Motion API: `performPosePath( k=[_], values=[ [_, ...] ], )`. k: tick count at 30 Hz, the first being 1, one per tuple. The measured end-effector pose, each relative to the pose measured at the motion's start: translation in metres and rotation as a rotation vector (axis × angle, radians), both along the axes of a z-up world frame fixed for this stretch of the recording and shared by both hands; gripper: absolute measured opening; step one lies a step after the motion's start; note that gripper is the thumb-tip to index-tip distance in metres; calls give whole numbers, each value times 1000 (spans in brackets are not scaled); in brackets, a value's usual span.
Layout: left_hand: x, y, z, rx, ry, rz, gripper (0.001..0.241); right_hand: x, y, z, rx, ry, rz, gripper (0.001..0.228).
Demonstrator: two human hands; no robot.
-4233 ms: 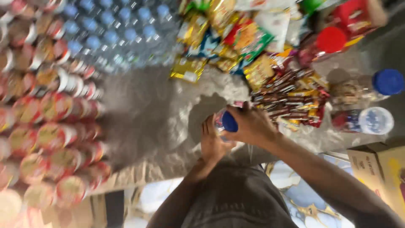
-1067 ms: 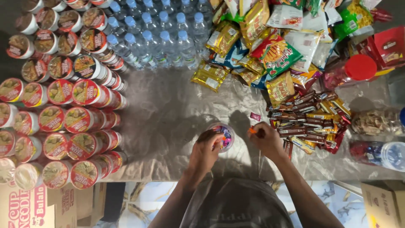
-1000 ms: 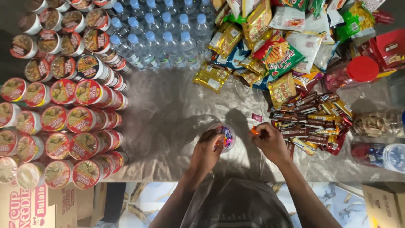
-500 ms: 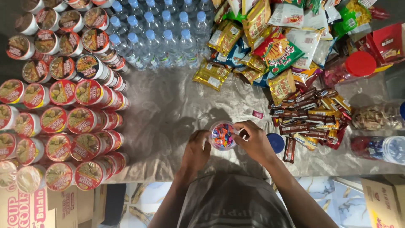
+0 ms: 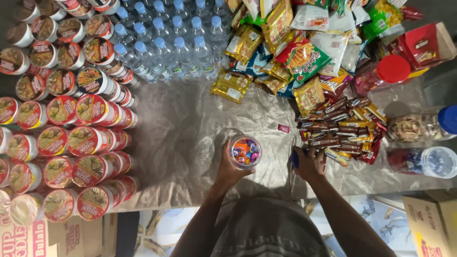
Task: Packing various candies and snacks into plastic containers and a small cardboard box.
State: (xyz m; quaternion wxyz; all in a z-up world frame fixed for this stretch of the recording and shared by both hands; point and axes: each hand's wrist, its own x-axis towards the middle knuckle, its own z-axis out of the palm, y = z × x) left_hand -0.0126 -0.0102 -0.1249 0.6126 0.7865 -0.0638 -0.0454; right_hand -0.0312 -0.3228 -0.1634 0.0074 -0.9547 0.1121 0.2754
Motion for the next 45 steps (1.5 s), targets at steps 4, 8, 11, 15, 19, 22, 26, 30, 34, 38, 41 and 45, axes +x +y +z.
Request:
performPosePath(
  k=[4, 8, 11, 15, 19, 22, 26, 30, 34, 38, 41, 45],
  values=[
    [2, -4, -12, 1, -43, 14, 126, 6, -7, 2, 203, -166, -25, 90],
    [8, -2, 13, 113, 28, -26, 125, 43, 29, 128, 906, -180, -117, 105],
    [5, 2, 34, 238, 4, -180, 124, 50, 44, 181, 1064, -100, 40, 100],
    [6, 2, 71, 341, -14, -348, 128, 53, 55, 206, 910, -271, 676, 94],
    [1, -3, 76, 367, 36, -380, 129, 48, 65, 221, 842, -331, 778, 93],
    [-4, -12, 67, 369, -125, -308, 123, 46, 69, 218, 742, -291, 525, 93],
    [-10, -13, 54, 433, -261, -276, 123, 43, 66, 217, 178, -25, 294, 65],
    [-5, -14, 64, 274, -226, -284, 126, 42, 64, 263, 838, -754, 784, 79],
    [-5, -19, 63, 355, -250, -332, 123, 22, 52, 229, 498, -171, 238, 75],
    [-6, -22, 67, 349, -236, -420, 124, 10, 41, 234, 308, -229, 506, 78],
    [-3, -29, 67, 290, -189, -427, 122, 8, 47, 252, 580, -487, 544, 101],
    [-1, -43, 75, 265, -241, -410, 121, 9, 50, 266, 491, -288, 284, 101]
  ],
)
